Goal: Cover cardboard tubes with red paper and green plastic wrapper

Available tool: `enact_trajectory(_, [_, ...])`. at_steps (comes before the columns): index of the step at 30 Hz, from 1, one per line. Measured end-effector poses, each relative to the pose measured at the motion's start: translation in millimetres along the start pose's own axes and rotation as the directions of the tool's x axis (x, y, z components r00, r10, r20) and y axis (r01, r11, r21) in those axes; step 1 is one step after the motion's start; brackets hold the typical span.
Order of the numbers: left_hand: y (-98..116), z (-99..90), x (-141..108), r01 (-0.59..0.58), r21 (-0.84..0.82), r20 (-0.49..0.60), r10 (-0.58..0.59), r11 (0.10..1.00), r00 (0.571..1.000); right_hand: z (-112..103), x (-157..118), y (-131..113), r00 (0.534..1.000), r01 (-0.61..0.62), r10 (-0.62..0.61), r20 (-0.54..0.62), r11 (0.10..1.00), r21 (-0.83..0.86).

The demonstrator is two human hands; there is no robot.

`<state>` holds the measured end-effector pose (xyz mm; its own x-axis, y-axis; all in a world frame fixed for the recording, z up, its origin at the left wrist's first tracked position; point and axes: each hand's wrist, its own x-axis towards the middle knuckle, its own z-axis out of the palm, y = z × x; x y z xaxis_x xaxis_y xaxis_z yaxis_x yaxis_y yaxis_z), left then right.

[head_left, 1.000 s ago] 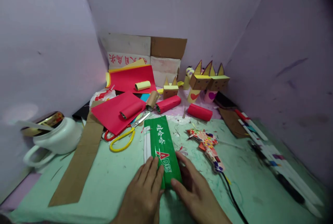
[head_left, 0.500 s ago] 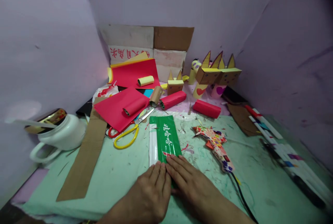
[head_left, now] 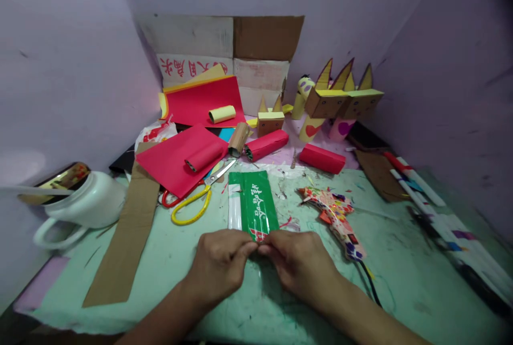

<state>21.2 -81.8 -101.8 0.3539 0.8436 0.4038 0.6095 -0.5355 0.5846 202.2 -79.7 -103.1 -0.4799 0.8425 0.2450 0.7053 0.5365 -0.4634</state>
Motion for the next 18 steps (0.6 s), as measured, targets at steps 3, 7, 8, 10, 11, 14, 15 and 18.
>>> enact_trajectory(3, [-3.8, -5.8, -4.3, 0.053, -0.138, 0.077, -0.042, 0.989, 0.996, 0.7, -6.3, -5.1, 0.997, 0.07, -0.07, 0.013, 0.997, 0.018])
enact_trajectory(7, [-4.1, -3.9, -22.7, -0.299, -0.045, 0.014, 0.3, 0.953, 0.954, 9.7, -27.8, -8.6, 0.967, 0.227, -0.205, -0.151, 0.963, 0.147])
enact_trajectory(8, [-3.7, -2.0, -27.3, -0.358, -0.016, -0.002, 0.358, 0.934, 0.934, 11.2, -32.3, -7.4, 0.96, 0.249, -0.22, -0.172, 0.953, 0.173])
enact_trajectory(10, [-3.0, 1.4, -33.9, -0.405, 0.013, -0.025, 0.405, 0.914, 0.914, 12.4, -38.1, -2.8, 0.952, 0.291, -0.266, -0.152, 0.94, 0.178])
enact_trajectory(11, [-2.9, 2.2, -35.4, -0.412, 0.026, -0.026, 0.413, 0.911, 0.91, 12.4, -39.5, 0.2, 0.948, 0.31, -0.292, -0.127, 0.938, 0.155])
enact_trajectory(14, [-4.5, -0.4, -33.6, -0.445, 0.023, 0.099, 0.441, 0.895, 0.892, 11.9, -40.3, 7.7, 0.926, 0.373, -0.367, -0.084, 0.925, 0.071])
enact_trajectory(15, [-5.5, -2.6, -31.9, -0.459, 0.004, 0.16, 0.452, 0.889, 0.878, 11.6, -39.9, 8.9, 0.919, 0.391, -0.386, -0.082, 0.919, 0.052])
enact_trajectory(18, [-8.1, -8.7, -27.8, -0.476, -0.053, 0.208, 0.476, 0.878, 0.855, 9.5, -37.0, 8.3, 0.893, 0.442, -0.437, -0.111, 0.897, 0.023])
